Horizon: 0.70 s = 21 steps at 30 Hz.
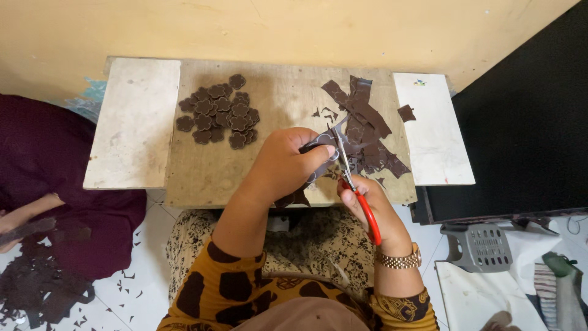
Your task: The person uses red-handled scissors to cut flower-shaped pieces from a dark brown sheet with pre-drawn outlines. They hold the sheet with one hand and cut along the lines, placing finished pieces on a wooden board to the left.
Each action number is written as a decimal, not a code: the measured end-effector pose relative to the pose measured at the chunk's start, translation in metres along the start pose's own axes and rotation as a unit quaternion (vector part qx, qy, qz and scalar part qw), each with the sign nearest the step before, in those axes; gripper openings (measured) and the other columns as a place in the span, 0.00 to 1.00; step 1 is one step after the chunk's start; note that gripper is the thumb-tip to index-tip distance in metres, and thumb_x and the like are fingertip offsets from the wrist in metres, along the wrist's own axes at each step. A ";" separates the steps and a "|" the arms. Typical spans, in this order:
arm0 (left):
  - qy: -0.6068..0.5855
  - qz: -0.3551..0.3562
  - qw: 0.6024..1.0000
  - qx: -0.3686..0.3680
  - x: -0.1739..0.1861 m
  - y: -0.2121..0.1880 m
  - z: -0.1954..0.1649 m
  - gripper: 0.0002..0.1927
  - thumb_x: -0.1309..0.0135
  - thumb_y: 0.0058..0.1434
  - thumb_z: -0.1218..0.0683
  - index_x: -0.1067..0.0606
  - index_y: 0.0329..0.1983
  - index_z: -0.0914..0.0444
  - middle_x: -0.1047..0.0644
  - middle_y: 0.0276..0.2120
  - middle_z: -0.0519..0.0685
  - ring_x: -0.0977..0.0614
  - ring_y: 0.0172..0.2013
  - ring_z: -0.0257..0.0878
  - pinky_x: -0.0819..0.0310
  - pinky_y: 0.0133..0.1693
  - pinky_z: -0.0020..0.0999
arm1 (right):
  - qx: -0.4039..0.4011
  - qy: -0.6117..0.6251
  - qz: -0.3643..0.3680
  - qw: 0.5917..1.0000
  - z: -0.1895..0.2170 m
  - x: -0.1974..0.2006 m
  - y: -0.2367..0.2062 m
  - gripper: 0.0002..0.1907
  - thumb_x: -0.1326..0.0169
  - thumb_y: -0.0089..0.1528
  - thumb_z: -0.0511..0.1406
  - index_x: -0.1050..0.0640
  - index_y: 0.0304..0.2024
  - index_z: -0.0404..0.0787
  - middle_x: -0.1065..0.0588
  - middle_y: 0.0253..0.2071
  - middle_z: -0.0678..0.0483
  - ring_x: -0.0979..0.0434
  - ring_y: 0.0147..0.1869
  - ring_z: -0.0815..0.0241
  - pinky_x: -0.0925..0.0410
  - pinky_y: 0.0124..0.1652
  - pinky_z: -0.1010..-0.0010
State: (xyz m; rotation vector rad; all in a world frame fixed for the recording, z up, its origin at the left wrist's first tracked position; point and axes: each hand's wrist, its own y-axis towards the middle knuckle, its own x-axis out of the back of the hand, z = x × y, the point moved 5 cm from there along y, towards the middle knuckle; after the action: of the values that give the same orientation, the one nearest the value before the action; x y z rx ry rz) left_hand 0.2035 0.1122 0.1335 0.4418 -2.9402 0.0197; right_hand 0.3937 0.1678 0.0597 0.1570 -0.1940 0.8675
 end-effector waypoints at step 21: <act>-0.281 0.041 0.959 0.021 -0.041 0.002 0.016 0.09 0.43 0.65 0.56 0.20 0.38 0.69 0.21 0.29 0.43 0.26 0.28 0.27 0.31 0.31 0.24 | 0.035 0.105 -0.028 0.993 0.023 -0.007 -0.004 0.33 0.54 0.66 0.63 0.32 0.32 0.39 0.36 0.26 0.58 0.38 0.29 0.66 0.41 0.30 0.75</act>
State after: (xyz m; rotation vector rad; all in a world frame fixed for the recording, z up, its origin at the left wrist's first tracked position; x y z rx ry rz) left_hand 0.2393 0.1260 0.1112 0.3790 -3.5231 -0.0390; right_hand 0.3897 0.1552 0.0803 0.1347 0.0369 0.8300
